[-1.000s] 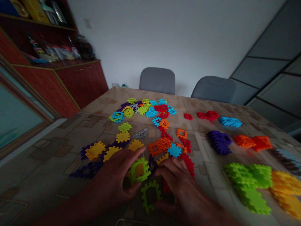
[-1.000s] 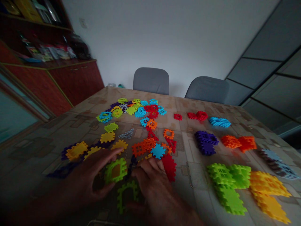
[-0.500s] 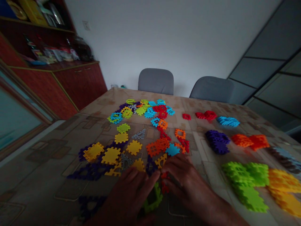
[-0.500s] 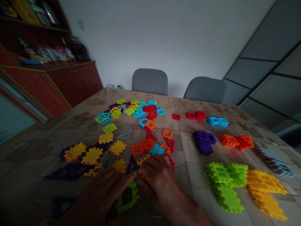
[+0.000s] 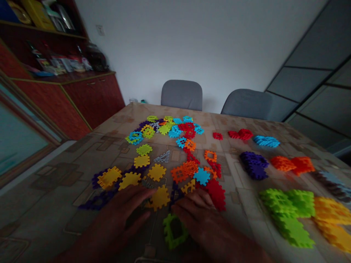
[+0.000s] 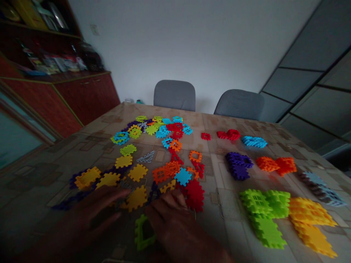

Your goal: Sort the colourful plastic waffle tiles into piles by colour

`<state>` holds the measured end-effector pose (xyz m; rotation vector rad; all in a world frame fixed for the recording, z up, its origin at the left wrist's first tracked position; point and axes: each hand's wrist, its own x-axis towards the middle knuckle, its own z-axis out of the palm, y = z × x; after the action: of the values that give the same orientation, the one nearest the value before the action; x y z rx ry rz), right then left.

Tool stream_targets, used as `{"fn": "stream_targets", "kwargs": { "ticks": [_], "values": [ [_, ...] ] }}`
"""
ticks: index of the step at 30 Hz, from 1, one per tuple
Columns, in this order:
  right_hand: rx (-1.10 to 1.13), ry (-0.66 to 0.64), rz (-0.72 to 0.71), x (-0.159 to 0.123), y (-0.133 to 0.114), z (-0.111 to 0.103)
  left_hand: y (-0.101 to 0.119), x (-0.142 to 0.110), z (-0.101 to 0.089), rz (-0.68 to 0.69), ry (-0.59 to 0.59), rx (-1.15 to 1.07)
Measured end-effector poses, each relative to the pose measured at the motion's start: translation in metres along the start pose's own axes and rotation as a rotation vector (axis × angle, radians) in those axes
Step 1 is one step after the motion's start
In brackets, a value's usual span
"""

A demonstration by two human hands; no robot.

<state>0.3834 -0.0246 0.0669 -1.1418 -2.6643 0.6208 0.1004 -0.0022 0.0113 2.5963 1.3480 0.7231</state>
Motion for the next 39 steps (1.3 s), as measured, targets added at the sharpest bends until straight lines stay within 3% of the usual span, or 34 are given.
{"fn": "stream_targets", "kwargs": {
  "ticks": [9, 17, 23, 28, 34, 39],
  "values": [
    [-0.024, -0.034, -0.049, 0.007, 0.001, 0.003, 0.011, 0.006, 0.002, 0.096, -0.03, -0.069],
    [-0.049, -0.07, -0.056, 0.008, 0.001, 0.001, -0.012, 0.02, -0.007, 0.009, -0.034, -0.039],
    [-0.136, -0.04, -0.085, 0.008, -0.002, 0.003, -0.026, 0.056, -0.014, -0.025, -0.058, -0.075],
    [-0.246, -0.017, -0.12, 0.009, 0.0, 0.011, -0.053, 0.096, -0.016, -0.118, -0.128, -0.067],
    [-0.281, 0.084, -0.189, 0.007, 0.003, 0.021, -0.094, 0.14, -0.013, -0.205, -0.165, 0.027],
    [-0.222, 0.157, -0.175, 0.002, 0.01, 0.036, -0.106, 0.16, -0.011, -0.283, -0.239, 0.166]
  ]
}}
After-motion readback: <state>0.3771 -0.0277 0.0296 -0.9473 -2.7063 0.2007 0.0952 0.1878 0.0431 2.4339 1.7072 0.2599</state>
